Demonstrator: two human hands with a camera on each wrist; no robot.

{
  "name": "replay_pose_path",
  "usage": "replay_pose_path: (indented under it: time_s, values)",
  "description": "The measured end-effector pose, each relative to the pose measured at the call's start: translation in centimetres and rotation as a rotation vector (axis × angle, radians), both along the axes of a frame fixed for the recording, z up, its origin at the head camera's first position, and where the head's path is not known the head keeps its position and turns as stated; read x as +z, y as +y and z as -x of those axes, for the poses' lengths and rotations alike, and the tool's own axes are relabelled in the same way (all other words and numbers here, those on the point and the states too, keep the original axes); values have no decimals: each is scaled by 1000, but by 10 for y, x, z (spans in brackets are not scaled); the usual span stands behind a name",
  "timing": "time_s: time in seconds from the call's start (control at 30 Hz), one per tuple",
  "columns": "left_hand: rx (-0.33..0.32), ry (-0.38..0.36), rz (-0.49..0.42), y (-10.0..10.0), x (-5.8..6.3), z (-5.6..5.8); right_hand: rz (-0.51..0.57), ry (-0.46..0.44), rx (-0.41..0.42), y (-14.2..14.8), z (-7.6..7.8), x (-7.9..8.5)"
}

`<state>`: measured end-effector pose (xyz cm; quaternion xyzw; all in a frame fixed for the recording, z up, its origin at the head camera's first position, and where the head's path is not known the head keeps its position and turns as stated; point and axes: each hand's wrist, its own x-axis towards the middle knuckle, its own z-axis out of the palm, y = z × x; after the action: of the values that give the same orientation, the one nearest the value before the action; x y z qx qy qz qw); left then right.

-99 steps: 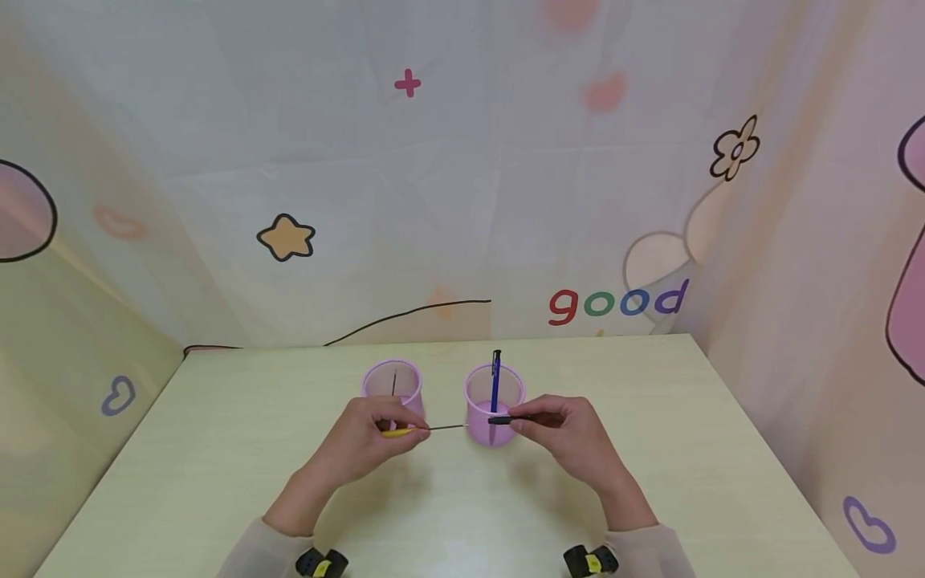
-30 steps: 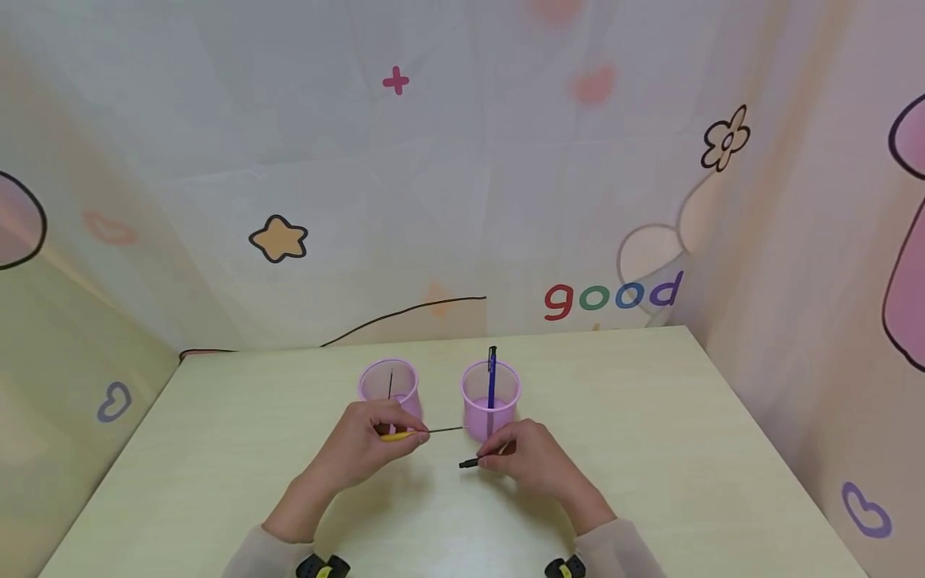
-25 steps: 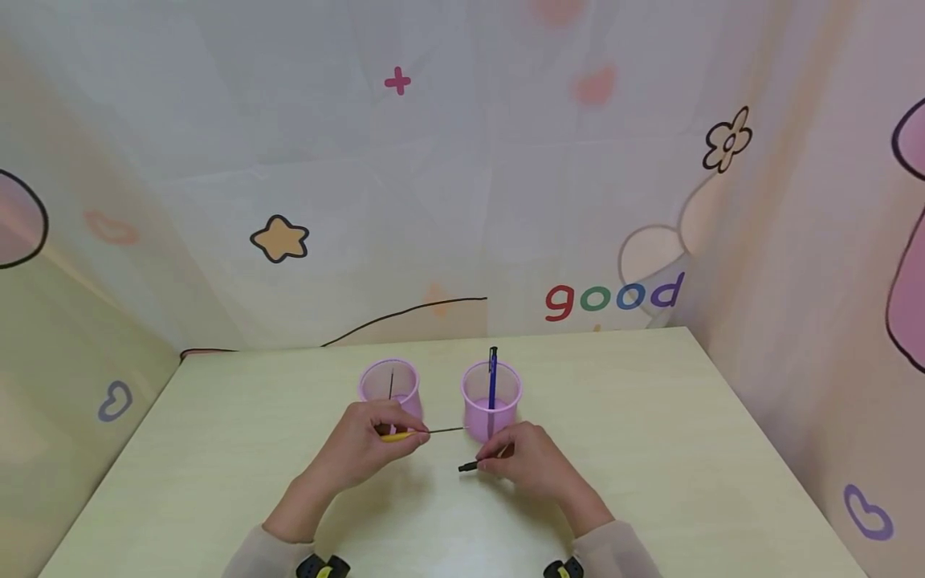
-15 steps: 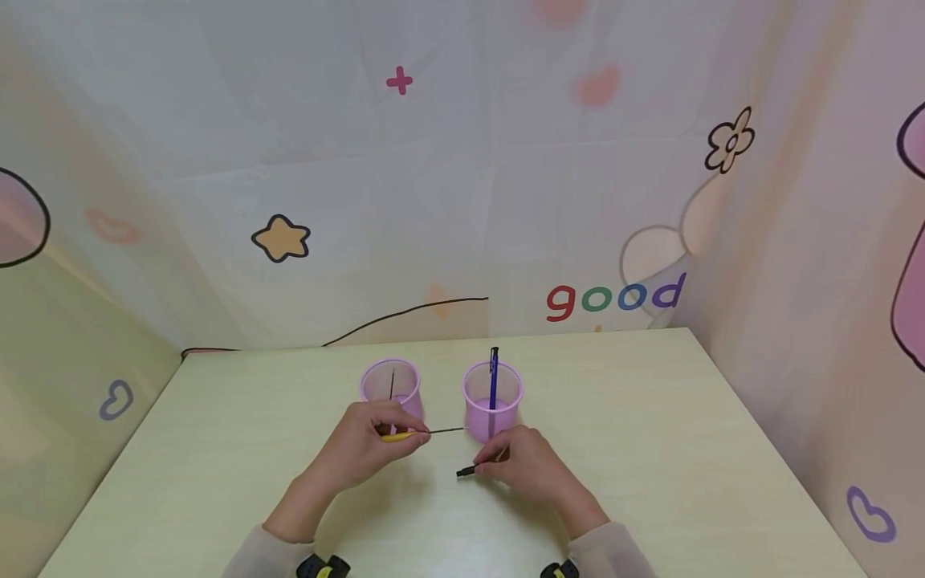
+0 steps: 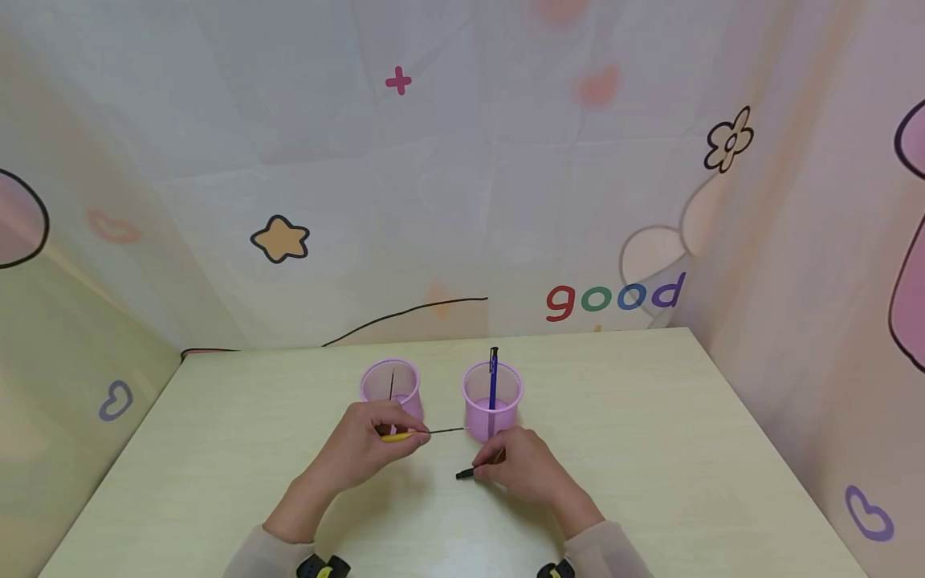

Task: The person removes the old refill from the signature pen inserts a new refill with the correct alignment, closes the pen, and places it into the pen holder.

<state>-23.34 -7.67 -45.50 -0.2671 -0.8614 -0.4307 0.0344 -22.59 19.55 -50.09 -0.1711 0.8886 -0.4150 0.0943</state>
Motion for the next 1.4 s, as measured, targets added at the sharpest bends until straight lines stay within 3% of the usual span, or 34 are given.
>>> replay_pose_path:
  time_s: [0.87, 1.4]
  values:
    - [4, -41, 4, -1, 0, -1, -46, 11, -1, -1, -2, -2]
    - [4, -23, 8, -2, -1, -1, -60, 30, 7, -2, -3, -1]
